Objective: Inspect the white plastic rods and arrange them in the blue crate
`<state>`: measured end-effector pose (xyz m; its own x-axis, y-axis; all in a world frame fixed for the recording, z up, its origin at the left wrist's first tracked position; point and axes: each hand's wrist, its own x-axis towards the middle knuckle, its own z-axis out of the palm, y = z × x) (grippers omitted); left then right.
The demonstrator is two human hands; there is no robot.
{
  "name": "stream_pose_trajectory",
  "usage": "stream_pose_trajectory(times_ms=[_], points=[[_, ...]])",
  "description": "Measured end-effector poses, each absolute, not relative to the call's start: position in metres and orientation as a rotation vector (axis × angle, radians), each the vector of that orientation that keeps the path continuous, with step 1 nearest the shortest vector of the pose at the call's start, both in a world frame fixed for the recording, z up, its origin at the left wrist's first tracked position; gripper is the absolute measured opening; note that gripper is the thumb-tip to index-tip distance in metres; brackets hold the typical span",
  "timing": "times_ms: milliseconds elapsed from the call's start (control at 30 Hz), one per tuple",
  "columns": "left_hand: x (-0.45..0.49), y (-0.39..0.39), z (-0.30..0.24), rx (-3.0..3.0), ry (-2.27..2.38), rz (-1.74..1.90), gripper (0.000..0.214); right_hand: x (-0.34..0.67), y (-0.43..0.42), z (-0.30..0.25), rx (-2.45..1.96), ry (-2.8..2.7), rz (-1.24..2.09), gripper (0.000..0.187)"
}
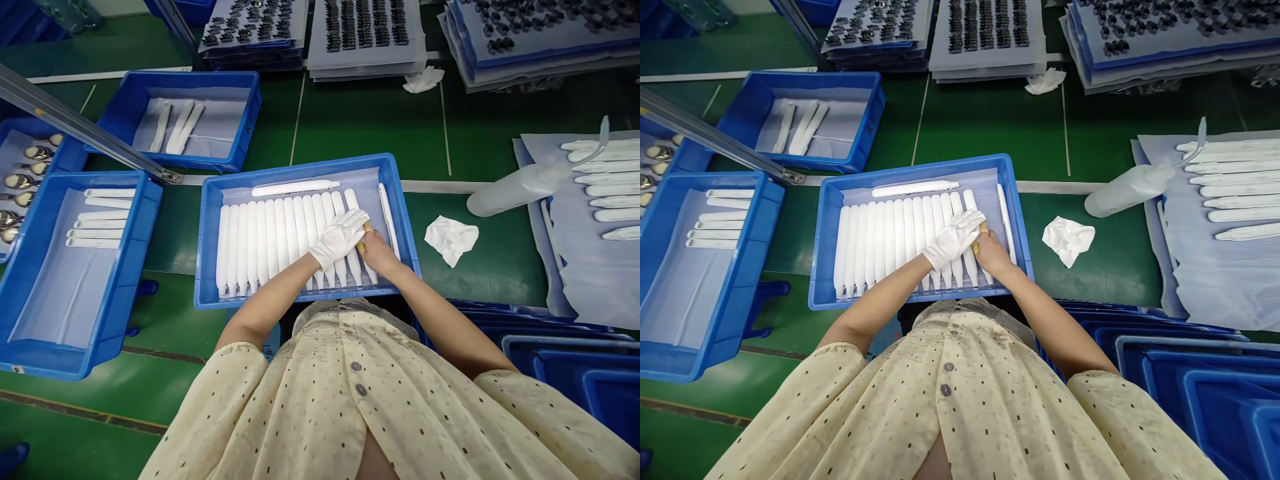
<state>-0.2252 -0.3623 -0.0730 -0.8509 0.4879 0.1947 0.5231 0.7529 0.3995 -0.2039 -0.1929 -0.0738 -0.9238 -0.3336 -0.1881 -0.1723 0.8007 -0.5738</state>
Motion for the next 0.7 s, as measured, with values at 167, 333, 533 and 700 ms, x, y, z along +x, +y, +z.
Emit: stream_pose_trajectory(times_ms=[167, 333, 533, 700], points=[[-0.234, -0.361, -0.083, -0.841, -2.851, -0.537, 0.062, -0.221, -0.182, -0.052, -0.480, 2.849, -0.634, 0.036], [-0.241, -0.365, -0.090, -0.907, -2.832, -0.466, 0.056, -0.294, -0.207, -0.019, -0.653, 3.008, -0.830, 0.042], [-0.243, -0.369, -0.083, -0.963, -2.839, -0.795, 0.049, -0.350, -0.286, -0.014, -0.859, 2.989, -0.679, 0.043], [-0.244, -0.364, -0.062, -0.369, -2.466, -2.002, 0.033, -0.347, -0.276, -0.009, -0.933, 2.984, -0.702, 0.040]])
